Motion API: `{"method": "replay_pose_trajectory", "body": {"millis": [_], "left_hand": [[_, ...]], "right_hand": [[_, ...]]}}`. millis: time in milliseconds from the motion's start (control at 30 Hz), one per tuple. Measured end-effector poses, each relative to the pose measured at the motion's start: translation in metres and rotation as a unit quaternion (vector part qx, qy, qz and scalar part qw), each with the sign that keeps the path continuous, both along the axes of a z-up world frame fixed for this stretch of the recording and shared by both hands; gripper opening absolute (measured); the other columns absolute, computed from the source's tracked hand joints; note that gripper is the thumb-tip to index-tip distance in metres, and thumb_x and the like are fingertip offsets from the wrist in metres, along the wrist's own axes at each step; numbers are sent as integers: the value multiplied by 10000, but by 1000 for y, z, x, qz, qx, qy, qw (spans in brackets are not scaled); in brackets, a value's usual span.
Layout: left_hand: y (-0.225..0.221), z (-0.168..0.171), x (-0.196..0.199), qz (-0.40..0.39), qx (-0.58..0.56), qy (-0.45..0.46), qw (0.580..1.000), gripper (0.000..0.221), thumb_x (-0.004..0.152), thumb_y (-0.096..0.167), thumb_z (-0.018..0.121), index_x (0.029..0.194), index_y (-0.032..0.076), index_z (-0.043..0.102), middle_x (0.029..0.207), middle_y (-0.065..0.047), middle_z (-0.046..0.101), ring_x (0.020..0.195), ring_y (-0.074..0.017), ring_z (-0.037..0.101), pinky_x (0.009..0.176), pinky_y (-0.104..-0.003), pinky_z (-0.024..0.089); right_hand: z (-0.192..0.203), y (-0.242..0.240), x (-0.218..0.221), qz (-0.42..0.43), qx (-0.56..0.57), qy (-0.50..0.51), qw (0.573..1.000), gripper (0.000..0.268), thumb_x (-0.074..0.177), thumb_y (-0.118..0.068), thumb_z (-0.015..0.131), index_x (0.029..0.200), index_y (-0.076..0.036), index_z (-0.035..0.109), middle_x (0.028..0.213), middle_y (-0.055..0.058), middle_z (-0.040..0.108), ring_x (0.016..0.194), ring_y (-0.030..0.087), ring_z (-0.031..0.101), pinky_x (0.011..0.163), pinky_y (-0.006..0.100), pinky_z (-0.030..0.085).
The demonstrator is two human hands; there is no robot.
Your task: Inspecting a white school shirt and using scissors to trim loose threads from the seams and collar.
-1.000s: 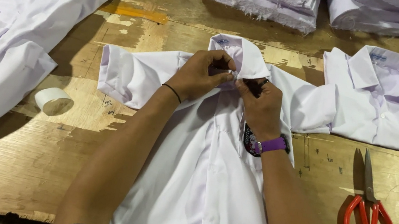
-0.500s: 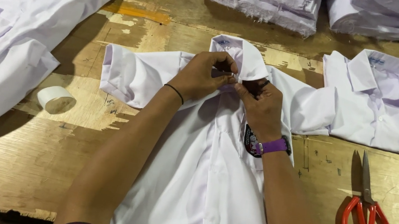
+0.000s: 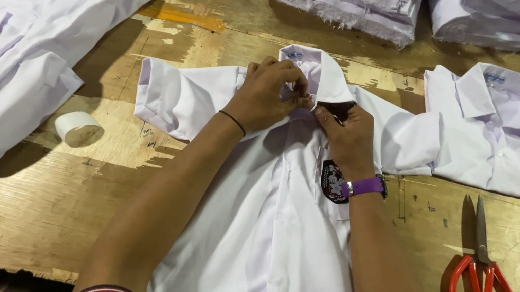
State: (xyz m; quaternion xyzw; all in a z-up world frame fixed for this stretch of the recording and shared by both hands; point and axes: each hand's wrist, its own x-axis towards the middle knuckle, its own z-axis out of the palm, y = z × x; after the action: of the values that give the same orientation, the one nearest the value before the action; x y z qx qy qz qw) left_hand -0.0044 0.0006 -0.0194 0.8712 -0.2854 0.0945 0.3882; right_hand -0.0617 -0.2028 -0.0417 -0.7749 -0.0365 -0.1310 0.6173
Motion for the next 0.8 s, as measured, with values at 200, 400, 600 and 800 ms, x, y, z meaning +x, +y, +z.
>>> {"method": "replay_pose_trajectory", "body": {"millis": [200,400,600,800], "left_hand": [[-6,8,-3,6,51,-34,998,89,876,302,801,943,281,747,982,86,673,1089,-179,579,994,-418,372],[-12,27,-14,17,74,-28,997,118,874,374,768,949,284,759,953,74,669,1080,-176,556,1022,-447,333],[-18,21,-11,46,66,52,995,142,845,374,761,962,293,752,958,93,679,1088,-166,579,1053,-461,336],[-19,21,-13,67,53,65,994,130,856,300,739,972,246,753,927,79,682,1055,-153,587,1031,-423,341]], "right_hand": [[3,1,1,-8,-13,-5,1000,106,961,-62,707,873,-7,726,738,74,667,735,109,603,655,280,512],[32,17,-8,-56,-55,-80,994,293,980,-7,667,693,2,610,574,62,555,630,89,506,556,236,443],[28,17,-8,-72,-78,-98,989,377,967,-22,691,616,-9,556,491,74,512,532,82,458,466,244,393],[24,13,-7,-32,-32,-40,998,362,984,-81,683,644,-67,558,523,11,521,538,65,432,484,235,383]]}}
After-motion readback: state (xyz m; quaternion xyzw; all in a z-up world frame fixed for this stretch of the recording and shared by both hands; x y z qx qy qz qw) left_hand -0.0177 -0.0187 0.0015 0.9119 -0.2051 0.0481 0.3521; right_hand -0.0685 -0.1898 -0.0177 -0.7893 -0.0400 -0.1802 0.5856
